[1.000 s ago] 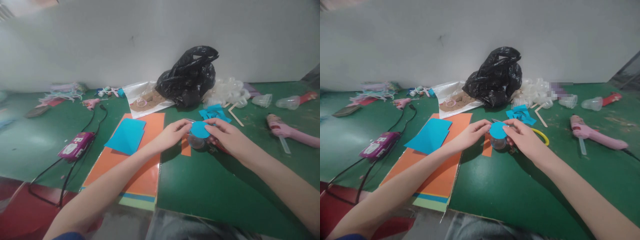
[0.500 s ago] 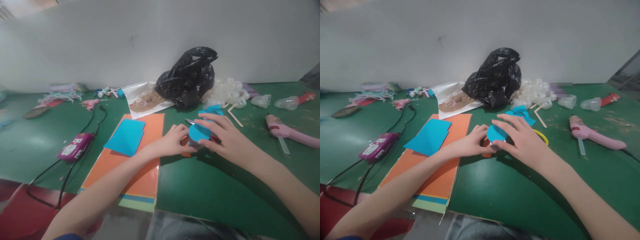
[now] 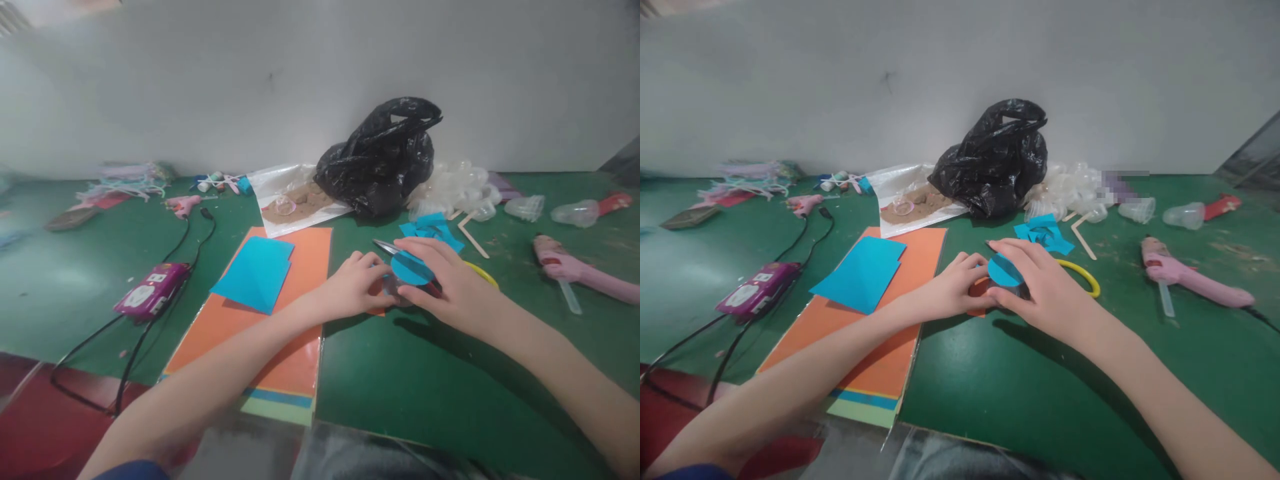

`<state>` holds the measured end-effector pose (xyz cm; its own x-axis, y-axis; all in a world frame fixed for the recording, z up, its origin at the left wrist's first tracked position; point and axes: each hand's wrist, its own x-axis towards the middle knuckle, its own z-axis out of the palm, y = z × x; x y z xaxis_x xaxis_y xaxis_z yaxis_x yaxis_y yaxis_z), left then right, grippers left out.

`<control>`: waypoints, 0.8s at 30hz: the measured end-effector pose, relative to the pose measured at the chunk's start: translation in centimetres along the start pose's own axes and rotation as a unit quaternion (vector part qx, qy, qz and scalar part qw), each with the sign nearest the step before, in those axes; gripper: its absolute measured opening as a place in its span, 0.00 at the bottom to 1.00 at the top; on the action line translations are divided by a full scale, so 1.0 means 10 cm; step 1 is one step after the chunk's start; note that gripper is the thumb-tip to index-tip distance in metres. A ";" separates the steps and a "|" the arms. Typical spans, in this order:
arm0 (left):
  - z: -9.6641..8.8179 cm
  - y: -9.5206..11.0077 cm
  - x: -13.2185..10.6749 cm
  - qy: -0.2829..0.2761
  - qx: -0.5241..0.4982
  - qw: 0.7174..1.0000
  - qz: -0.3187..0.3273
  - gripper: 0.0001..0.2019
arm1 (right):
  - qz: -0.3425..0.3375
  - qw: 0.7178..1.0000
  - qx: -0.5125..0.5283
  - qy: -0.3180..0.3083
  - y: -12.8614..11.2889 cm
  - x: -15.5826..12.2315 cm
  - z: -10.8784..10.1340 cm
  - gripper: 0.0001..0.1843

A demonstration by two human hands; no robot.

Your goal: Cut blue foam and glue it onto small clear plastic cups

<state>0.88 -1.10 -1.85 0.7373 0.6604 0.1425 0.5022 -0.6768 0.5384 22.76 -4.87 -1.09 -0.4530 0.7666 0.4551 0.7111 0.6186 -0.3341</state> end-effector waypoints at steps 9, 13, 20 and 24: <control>0.02 -0.03 0.00 0.008 0.010 1.000 0.016 0.18 | -0.006 1.000 0.001 -0.026 0.03 0.00 -0.07 0.25; 0.02 -0.04 0.00 0.007 0.023 1.000 0.019 0.19 | -0.017 0.999 -0.011 -0.030 0.07 0.00 -0.05 0.23; -0.06 0.02 -0.03 -0.011 0.028 0.999 0.011 0.17 | 0.023 0.998 0.030 -0.049 0.02 0.00 -0.10 0.22; -0.10 0.06 -0.05 0.020 0.000 1.000 0.000 0.18 | 0.055 0.997 0.052 -0.030 0.02 0.02 -0.18 0.23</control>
<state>0.33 -1.46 -0.75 0.7184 0.6728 0.1767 0.5018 -0.6772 0.5381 23.80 -4.93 0.42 -0.4082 0.8378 0.3625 0.7005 0.5421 -0.4641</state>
